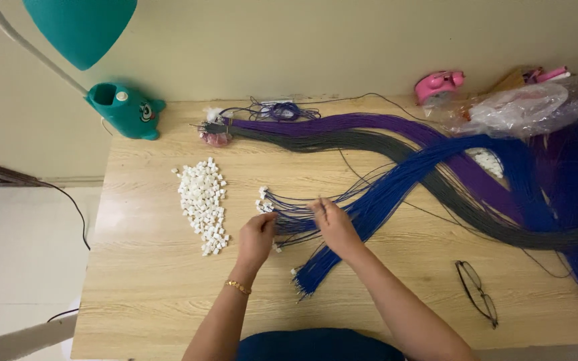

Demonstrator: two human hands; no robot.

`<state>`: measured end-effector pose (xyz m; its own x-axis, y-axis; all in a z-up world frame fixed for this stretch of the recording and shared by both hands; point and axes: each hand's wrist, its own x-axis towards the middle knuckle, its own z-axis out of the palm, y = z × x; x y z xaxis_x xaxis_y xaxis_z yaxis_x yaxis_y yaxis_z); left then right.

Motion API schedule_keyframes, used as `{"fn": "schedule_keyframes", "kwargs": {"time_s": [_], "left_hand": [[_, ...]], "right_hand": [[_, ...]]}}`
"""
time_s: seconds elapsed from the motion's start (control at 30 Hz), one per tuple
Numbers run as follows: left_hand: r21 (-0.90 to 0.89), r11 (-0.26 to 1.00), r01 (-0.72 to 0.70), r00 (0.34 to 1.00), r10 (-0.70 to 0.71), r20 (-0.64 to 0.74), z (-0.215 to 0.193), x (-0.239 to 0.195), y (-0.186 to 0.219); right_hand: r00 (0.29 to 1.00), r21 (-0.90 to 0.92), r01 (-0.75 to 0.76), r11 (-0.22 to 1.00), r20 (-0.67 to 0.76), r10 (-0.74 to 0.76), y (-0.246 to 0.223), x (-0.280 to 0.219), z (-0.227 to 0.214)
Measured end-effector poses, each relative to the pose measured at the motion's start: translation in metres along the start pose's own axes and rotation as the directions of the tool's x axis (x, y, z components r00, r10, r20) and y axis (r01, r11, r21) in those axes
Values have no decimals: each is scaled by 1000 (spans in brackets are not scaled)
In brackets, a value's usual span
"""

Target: The person is manually attaching small white plastic connectors to the ends of bundles of blue electrical wires.

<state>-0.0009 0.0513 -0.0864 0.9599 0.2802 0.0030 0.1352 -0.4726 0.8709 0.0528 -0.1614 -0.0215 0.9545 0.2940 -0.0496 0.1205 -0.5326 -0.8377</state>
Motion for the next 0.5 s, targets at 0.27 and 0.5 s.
{"fn": "schedule_keyframes", "kwargs": {"time_s": [0.27, 0.5], "left_hand": [[153, 986, 65, 984, -37, -176, -47, -24, -2], [425, 896, 128, 989, -81, -128, -90, -45, -11]], "right_hand": [[987, 80, -139, 987, 98, 131, -6, -4, -8], [969, 199, -156, 967, 220, 112, 29, 0, 12]]}}
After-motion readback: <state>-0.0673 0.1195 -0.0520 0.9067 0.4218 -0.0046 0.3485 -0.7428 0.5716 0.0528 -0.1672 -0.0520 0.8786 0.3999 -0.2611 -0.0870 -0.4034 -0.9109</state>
